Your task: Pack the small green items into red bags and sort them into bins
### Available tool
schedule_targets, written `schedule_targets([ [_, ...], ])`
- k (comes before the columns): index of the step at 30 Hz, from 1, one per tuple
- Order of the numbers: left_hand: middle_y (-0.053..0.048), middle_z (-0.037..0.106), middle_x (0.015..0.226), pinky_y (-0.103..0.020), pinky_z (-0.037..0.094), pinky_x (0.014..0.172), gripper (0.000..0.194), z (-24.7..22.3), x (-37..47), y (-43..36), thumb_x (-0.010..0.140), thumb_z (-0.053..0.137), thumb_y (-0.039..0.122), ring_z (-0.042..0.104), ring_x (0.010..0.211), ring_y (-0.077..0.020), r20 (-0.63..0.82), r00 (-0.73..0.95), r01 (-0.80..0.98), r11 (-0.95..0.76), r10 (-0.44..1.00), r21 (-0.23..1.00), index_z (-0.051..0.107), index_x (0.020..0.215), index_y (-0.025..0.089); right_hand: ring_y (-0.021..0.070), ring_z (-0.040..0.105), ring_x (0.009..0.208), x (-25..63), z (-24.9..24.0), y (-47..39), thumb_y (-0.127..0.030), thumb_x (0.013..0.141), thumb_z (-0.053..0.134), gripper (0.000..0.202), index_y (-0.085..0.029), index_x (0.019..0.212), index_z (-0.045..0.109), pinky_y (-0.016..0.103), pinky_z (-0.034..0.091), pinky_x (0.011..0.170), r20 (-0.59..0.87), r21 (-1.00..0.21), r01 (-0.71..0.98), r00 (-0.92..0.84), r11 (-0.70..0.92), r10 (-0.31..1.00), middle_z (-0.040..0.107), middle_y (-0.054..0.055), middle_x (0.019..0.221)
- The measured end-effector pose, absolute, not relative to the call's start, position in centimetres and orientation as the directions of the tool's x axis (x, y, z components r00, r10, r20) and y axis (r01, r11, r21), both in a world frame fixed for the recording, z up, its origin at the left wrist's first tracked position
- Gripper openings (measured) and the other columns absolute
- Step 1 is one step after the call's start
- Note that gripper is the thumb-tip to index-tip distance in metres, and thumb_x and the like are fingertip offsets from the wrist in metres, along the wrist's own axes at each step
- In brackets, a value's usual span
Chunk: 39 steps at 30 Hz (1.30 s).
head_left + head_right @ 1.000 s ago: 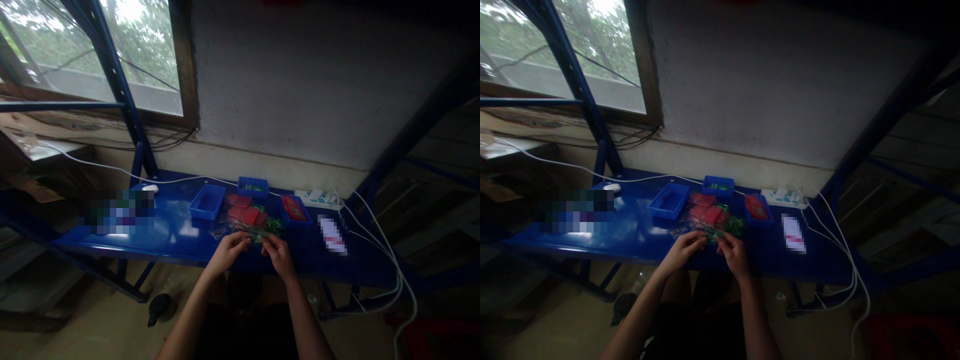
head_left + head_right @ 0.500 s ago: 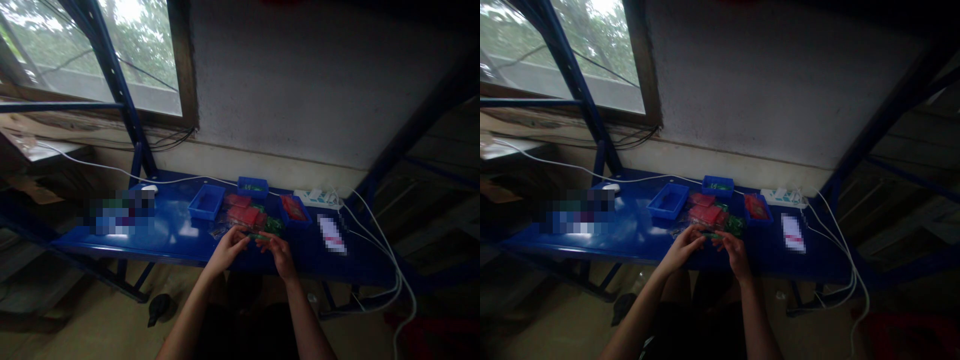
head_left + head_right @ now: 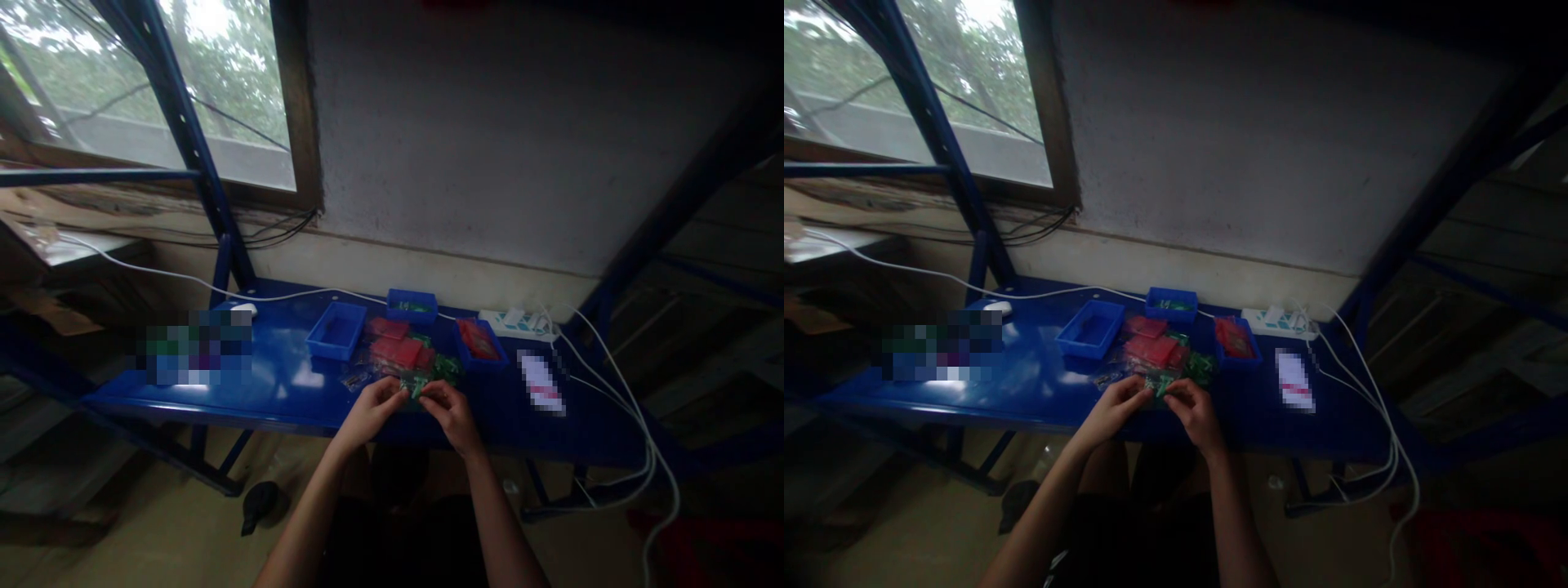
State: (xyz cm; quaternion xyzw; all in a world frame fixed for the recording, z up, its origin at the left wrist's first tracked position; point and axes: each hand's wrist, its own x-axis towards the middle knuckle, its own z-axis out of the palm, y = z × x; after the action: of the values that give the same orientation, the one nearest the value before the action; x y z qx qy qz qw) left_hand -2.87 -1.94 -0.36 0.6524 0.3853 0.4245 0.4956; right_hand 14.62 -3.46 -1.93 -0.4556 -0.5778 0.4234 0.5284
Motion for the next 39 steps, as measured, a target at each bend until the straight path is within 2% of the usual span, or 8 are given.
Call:
schedule_targets([
  [10, 0.004, 0.048, 0.061, -0.021, 0.034, 0.056, 0.026, -0.8, -2.9, -1.8, 0.082, 0.053, 0.039, 0.043, 0.058, -0.0104, 0.216, 0.326, 0.103, -0.262, 0.920, 0.960, 0.052, 0.073, 0.015, 0.0168, 0.061, 0.075, 14.4, -2.4, -3.1, -0.030, 0.075, 0.064, 0.011, -0.021, 0.082, 0.064, 0.028, 0.048, 0.071, 0.318, -0.932, 0.179, -0.018, 0.317, 0.948, 0.064, 0.001, 0.080],
  [14, 0.005, 0.046, 0.058, -0.021, 0.034, 0.054, 0.028, -0.9, -2.9, -1.8, 0.082, 0.054, 0.040, 0.042, 0.057, -0.0101, 0.207, 0.322, 0.100, -0.251, 0.924, 0.963, 0.049, 0.069, 0.016, 0.0156, 0.059, 0.074, 14.5, -2.4, -2.9, -0.029, 0.072, 0.066, 0.010, -0.021, 0.077, 0.064, 0.026, 0.048, 0.067, 0.403, -0.889, 0.254, 0.038, 0.381, 0.914, 0.061, 0.003, 0.087],
  [19, 0.003, 0.052, 0.061, -0.021, 0.036, 0.055, 0.027, -0.8, -2.9, -1.9, 0.081, 0.055, 0.041, 0.046, 0.058, -0.0111, 0.218, 0.320, 0.079, -0.255, 0.922, 0.964, 0.055, 0.072, 0.015, 0.0157, 0.057, 0.068, 14.6, -2.4, -3.0, -0.035, 0.075, 0.065, 0.017, -0.022, 0.085, 0.066, 0.026, 0.048, 0.064, 0.371, -0.892, 0.290, 0.029, 0.347, 0.928, 0.060, 0.001, 0.074],
  [24, -0.005, 0.068, 0.088, -0.026, 0.045, 0.073, 0.026, -0.5, -3.2, -2.0, 0.081, 0.060, 0.038, 0.059, 0.081, -0.0179, 0.242, 0.356, 0.092, -0.291, 0.903, 0.952, 0.066, 0.091, 0.014, 0.0208, 0.064, 0.083, 14.4, -1.9, -3.7, -0.044, 0.077, 0.063, 0.034, -0.021, 0.102, 0.065, 0.029, 0.052, 0.068, 0.278, -0.947, 0.153, -0.057, 0.284, 0.959, 0.069, 0.006, 0.091],
  [27, -0.009, 0.067, 0.104, -0.031, 0.044, 0.089, 0.026, -0.3, -3.3, -2.0, 0.083, 0.058, 0.036, 0.059, 0.100, -0.0220, 0.301, 0.388, 0.075, -0.355, 0.871, 0.932, 0.069, 0.096, 0.016, 0.0230, 0.065, 0.091, 14.4, -1.7, -3.9, -0.048, 0.077, 0.062, 0.040, -0.022, 0.107, 0.064, 0.032, 0.053, 0.072, 0.261, -0.957, 0.102, -0.100, 0.270, 0.960, 0.070, 0.007, 0.100],
  [30, -0.010, 0.066, 0.108, -0.034, 0.042, 0.095, 0.026, -0.3, -3.4, -2.0, 0.085, 0.056, 0.035, 0.058, 0.105, -0.0232, 0.335, 0.398, 0.081, -0.397, 0.854, 0.914, 0.071, 0.094, 0.016, 0.0237, 0.065, 0.092, 14.5, -1.6, -3.9, -0.047, 0.075, 0.065, 0.041, -0.021, 0.107, 0.065, 0.033, 0.053, 0.077, 0.260, -0.960, 0.083, -0.107, 0.269, 0.960, 0.070, 0.007, 0.103],
  [34, -0.010, 0.066, 0.106, -0.034, 0.044, 0.093, 0.024, -0.4, -3.3, -2.0, 0.084, 0.056, 0.034, 0.059, 0.103, -0.0226, 0.337, 0.395, 0.095, -0.403, 0.855, 0.910, 0.071, 0.092, 0.017, 0.0237, 0.066, 0.090, 14.5, -1.6, -3.9, -0.039, 0.074, 0.066, 0.036, -0.021, 0.105, 0.065, 0.033, 0.053, 0.078, 0.263, -0.956, 0.109, -0.106, 0.274, 0.959, 0.071, 0.006, 0.098],
  [39, -0.008, 0.066, 0.096, -0.029, 0.048, 0.078, 0.023, -0.8, -3.1, -1.9, 0.081, 0.058, 0.032, 0.060, 0.090, -0.0201, 0.299, 0.267, 0.094, -0.333, 0.916, 0.938, 0.066, 0.096, 0.016, 0.0198, 0.065, 0.074, 14.7, -1.8, -3.9, -0.031, 0.078, 0.056, 0.024, -0.020, 0.096, 0.066, 0.028, 0.051, 0.065, 0.304, -0.928, 0.202, -0.073, 0.312, 0.950, 0.071, 0.004, 0.083],
])
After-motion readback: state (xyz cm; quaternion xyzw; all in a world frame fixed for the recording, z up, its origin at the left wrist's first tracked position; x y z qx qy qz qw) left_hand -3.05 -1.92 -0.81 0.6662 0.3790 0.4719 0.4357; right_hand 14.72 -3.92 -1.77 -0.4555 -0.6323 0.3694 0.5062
